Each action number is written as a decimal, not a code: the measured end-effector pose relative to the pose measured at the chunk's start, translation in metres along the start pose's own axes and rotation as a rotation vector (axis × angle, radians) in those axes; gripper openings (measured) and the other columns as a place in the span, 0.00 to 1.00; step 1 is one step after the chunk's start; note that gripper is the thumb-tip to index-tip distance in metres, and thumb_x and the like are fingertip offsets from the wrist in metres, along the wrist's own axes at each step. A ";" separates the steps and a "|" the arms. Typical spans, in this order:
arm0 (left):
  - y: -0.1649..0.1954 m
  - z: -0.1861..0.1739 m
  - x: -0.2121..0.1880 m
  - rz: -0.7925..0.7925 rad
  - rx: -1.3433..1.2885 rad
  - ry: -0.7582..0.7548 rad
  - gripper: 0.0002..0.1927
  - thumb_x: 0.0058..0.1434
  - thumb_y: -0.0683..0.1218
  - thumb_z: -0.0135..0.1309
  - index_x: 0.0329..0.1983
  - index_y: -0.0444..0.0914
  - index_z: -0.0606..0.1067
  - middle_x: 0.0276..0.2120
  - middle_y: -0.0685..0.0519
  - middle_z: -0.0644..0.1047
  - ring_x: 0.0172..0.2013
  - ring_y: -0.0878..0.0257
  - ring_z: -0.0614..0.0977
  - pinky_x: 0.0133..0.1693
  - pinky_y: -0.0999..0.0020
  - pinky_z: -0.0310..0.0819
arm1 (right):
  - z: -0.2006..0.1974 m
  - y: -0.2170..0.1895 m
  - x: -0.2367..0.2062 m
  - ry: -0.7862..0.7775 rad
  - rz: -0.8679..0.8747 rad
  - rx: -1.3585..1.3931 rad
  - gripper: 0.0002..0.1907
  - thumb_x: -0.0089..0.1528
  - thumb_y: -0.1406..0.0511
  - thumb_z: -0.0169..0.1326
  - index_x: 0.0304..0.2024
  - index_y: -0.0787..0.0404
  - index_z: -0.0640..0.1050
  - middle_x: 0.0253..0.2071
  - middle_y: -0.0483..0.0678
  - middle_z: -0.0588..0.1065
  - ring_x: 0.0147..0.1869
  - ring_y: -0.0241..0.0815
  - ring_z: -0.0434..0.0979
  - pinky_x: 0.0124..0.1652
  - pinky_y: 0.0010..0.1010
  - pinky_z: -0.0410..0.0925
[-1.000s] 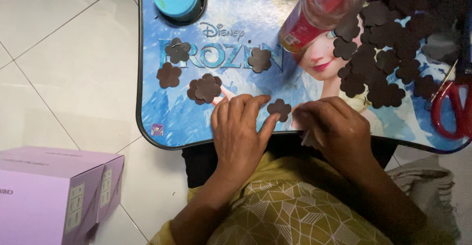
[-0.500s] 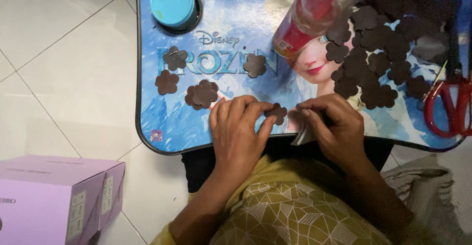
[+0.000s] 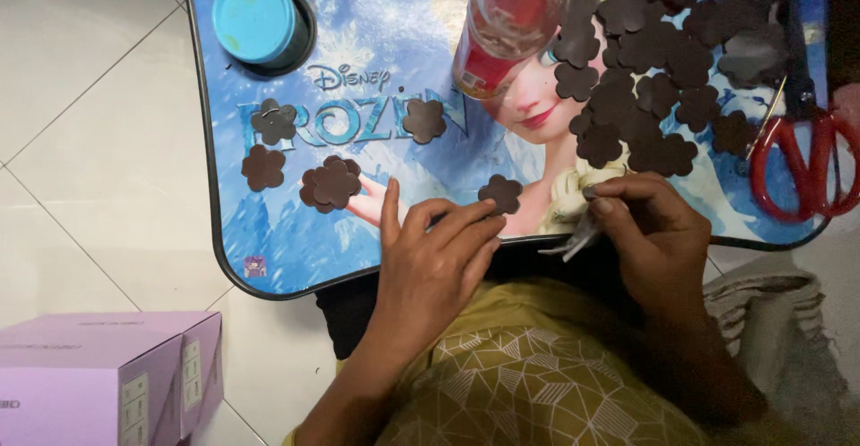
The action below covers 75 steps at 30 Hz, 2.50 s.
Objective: The person sits on the floor with a lap desk covered in dark brown flower-shaped felt cutouts. They pick up the cutouts one at a time, peel apart pieces that stick together, and stack them in a pile on the desk, occasionally wiping their hands with a tissue.
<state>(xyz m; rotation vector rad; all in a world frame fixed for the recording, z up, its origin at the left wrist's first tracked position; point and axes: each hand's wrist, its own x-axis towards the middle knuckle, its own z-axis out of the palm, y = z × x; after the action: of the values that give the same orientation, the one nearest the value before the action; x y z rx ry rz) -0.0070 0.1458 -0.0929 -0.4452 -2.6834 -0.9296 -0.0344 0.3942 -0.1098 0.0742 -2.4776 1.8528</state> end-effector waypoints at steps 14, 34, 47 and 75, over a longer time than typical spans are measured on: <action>0.004 0.028 -0.019 0.008 0.295 0.024 0.26 0.64 0.57 0.61 0.62 0.42 0.76 0.62 0.57 0.73 0.53 0.58 0.72 0.68 0.37 0.54 | 0.058 -0.029 0.006 -0.108 -0.511 -0.664 0.11 0.59 0.69 0.65 0.43 0.62 0.79 0.39 0.50 0.77 0.40 0.52 0.79 0.39 0.40 0.70; 0.001 0.037 -0.030 0.053 0.403 0.016 0.29 0.66 0.59 0.60 0.66 0.43 0.74 0.66 0.54 0.70 0.57 0.58 0.71 0.68 0.36 0.56 | 0.046 -0.031 0.012 -0.057 -0.372 -0.626 0.06 0.64 0.70 0.63 0.43 0.59 0.80 0.37 0.50 0.77 0.39 0.48 0.80 0.38 0.37 0.71; -0.001 0.039 -0.033 0.061 0.409 0.008 0.33 0.64 0.61 0.60 0.70 0.47 0.71 0.69 0.54 0.67 0.60 0.57 0.69 0.67 0.34 0.55 | 0.058 -0.032 0.024 -0.109 -0.494 -0.671 0.09 0.60 0.70 0.63 0.43 0.58 0.80 0.37 0.48 0.77 0.38 0.50 0.80 0.37 0.39 0.71; -0.008 0.049 -0.046 0.042 0.449 0.093 0.24 0.65 0.51 0.60 0.65 0.51 0.74 0.53 0.53 0.64 0.58 0.58 0.65 0.70 0.44 0.55 | 0.068 -0.044 0.044 -0.277 -0.526 -0.588 0.06 0.58 0.68 0.64 0.38 0.57 0.82 0.34 0.47 0.77 0.37 0.48 0.79 0.36 0.37 0.70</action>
<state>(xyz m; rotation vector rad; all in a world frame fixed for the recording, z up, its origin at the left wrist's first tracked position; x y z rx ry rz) 0.0247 0.1617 -0.1501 -0.3449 -2.6723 -0.3069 -0.0760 0.3157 -0.0840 0.9005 -2.7008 0.9283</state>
